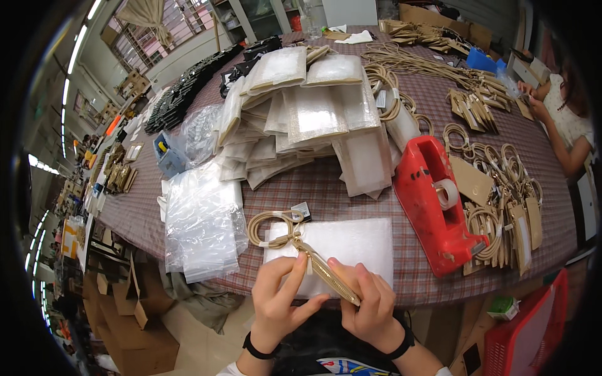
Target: The person repeatedly assembles small keychains by placing a rectangular cardboard tag into a white foam sleeve, securing it with tape from a red dispenser, and attaching a cord. The finished units are placed into a red basket. A second person works in the background on similar items.
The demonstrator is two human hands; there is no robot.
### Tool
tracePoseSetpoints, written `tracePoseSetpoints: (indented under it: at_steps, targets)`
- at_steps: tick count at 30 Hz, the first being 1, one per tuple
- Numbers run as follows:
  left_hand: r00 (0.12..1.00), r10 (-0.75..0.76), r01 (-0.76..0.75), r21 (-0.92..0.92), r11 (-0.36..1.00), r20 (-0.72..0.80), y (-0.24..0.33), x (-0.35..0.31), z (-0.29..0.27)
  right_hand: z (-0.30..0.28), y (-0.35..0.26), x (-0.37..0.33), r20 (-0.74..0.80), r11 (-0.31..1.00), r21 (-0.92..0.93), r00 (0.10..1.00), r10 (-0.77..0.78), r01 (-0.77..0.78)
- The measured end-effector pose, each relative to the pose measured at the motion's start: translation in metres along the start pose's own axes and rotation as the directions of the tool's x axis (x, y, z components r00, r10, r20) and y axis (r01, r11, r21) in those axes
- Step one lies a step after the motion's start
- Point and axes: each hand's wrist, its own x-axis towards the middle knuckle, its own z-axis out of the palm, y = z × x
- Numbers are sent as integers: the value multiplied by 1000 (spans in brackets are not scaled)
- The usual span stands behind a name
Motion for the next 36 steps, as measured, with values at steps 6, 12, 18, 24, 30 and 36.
tracePoseSetpoints:
  at_steps: [6,12,18,24,30,36]
  targets:
    - [985,-173,173,0,985,-15,-3,-18,18,-28,-19,52,104,968,183,982,155,-172]
    - [979,-188,178,116,977,78,6,-11,16,-47,-36,143,148,987,80,981,127,-140]
    - [968,-224,220,43,975,111,-10,6,5,-28,-45,129,154,904,-367,973,-174,220]
    - [926,-350,377,-268,886,146,-17,-1,-2,1,-57,46,264,957,-289,964,40,39]
    - [956,-245,271,-160,949,163,-25,4,-14,5,-60,31,243,961,-275,968,57,12]
    - [949,-227,257,-119,959,218,-39,5,-21,-6,-50,26,231,991,-121,969,82,-54]
